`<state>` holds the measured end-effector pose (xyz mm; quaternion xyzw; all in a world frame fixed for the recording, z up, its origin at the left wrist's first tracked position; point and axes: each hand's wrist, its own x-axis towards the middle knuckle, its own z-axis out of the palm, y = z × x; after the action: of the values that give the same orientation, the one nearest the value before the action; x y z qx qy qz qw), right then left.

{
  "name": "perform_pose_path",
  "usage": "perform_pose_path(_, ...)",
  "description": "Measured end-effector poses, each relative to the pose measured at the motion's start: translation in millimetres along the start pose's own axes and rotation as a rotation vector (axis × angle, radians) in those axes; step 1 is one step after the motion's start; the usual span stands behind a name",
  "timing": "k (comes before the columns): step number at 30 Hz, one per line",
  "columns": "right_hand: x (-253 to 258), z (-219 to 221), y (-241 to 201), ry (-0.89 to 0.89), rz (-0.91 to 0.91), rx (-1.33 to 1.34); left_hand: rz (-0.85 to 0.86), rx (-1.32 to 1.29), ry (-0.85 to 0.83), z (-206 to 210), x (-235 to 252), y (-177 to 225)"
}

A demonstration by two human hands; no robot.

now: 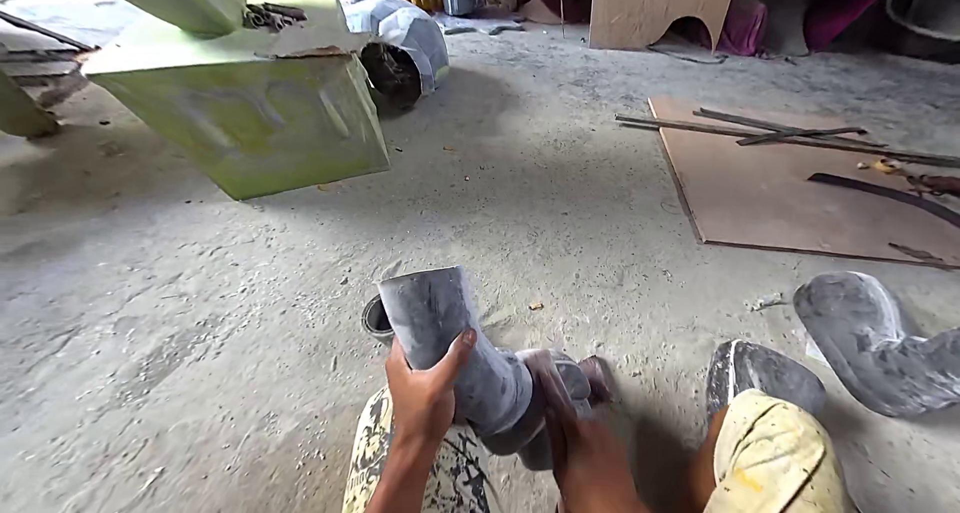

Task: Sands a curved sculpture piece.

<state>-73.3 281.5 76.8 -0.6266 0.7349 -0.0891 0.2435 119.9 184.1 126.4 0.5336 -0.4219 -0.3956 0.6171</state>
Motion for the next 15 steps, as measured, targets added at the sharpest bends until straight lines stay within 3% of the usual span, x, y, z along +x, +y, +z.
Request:
perform_pose_path(2, -6, 2, 5, -0.019, 0.015, -0.038, -0.007, 0.006, -0.024, -3, 1, -2)
perform_pose_path(6, 33, -1, -4, -0.042, 0.038, -0.069, 0.048, 0.004, -0.044, -3, -13, -1)
perform_pose_path(11, -23, 13, 9, -0.013, 0.057, -0.006, 0.023, 0.001, -0.011, -5, -6, -3)
perform_pose_path(15, 26, -1, -6, -0.065, 0.057, -0.044, 0.058, -0.002, -0.07, -5, -19, -1)
